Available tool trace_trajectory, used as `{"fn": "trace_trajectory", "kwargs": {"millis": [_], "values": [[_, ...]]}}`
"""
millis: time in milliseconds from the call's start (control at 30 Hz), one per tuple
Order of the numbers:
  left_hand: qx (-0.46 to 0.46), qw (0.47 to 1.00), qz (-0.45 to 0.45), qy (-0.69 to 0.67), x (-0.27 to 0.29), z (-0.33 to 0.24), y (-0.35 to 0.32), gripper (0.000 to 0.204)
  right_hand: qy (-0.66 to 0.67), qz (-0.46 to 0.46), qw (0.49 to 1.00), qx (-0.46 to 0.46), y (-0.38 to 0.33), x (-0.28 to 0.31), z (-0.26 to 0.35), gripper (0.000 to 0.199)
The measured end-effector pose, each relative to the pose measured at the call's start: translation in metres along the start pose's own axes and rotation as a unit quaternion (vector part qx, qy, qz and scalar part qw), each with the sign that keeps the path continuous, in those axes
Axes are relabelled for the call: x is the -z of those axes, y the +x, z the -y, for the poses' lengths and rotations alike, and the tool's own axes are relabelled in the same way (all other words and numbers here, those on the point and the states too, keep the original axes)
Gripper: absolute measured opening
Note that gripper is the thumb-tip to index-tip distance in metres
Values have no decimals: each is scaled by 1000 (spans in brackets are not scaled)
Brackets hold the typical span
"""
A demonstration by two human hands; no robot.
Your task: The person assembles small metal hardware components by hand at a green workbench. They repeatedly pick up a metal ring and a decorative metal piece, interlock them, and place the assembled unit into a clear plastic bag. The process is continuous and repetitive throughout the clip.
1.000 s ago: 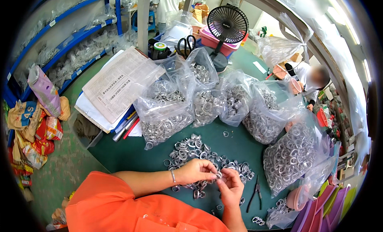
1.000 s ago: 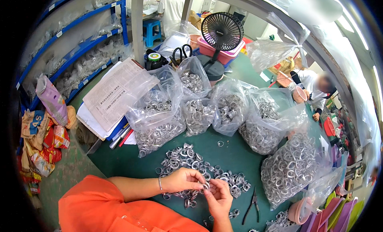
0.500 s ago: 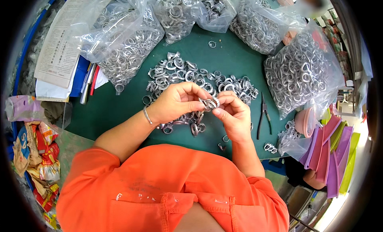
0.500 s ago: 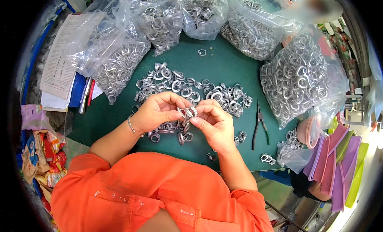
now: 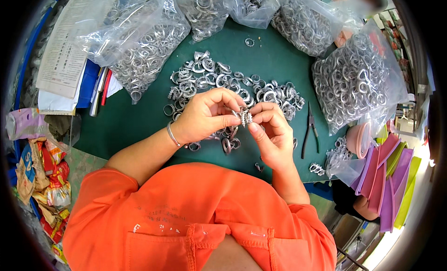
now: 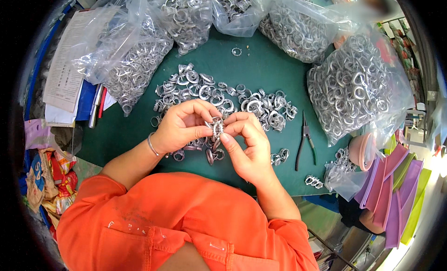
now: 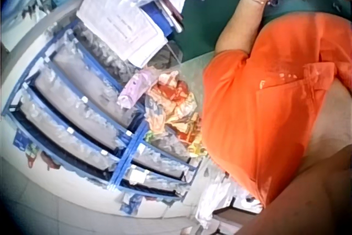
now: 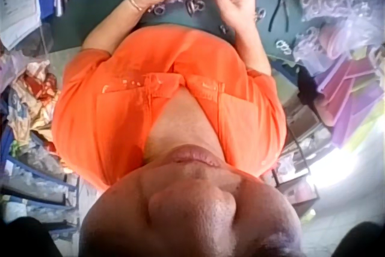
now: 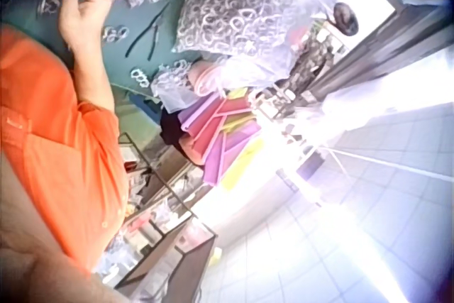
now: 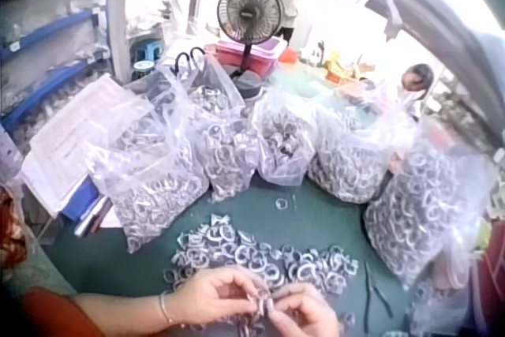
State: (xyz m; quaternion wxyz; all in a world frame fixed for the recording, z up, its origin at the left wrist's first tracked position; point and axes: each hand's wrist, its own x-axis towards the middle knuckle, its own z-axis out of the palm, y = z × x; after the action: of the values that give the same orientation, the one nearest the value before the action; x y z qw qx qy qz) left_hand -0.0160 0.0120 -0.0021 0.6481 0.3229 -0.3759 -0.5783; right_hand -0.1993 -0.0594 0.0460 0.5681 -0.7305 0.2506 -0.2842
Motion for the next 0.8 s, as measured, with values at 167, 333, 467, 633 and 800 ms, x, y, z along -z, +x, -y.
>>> {"fn": "trace_trajectory", "kwargs": {"millis": [167,333,467,633,800], "values": [[41,999,12,-27,0,-5,0,19,29,35,999,-23,1,7,2,7],[45,998,34,-41,-3,-5,-1,19,16,105,994,-1,4,21,-4,6],[31,999,25,-16,-3,-4,-1,19,-9,77,995,-59,1,16,6,6],[-30,995,15,98,-6,-4,0,17,35,19,994,-103,-5,6,8,5],[-45,995,33,78,-2,-3,0,16,52,56,997,-25,0,13,-3,4]]}}
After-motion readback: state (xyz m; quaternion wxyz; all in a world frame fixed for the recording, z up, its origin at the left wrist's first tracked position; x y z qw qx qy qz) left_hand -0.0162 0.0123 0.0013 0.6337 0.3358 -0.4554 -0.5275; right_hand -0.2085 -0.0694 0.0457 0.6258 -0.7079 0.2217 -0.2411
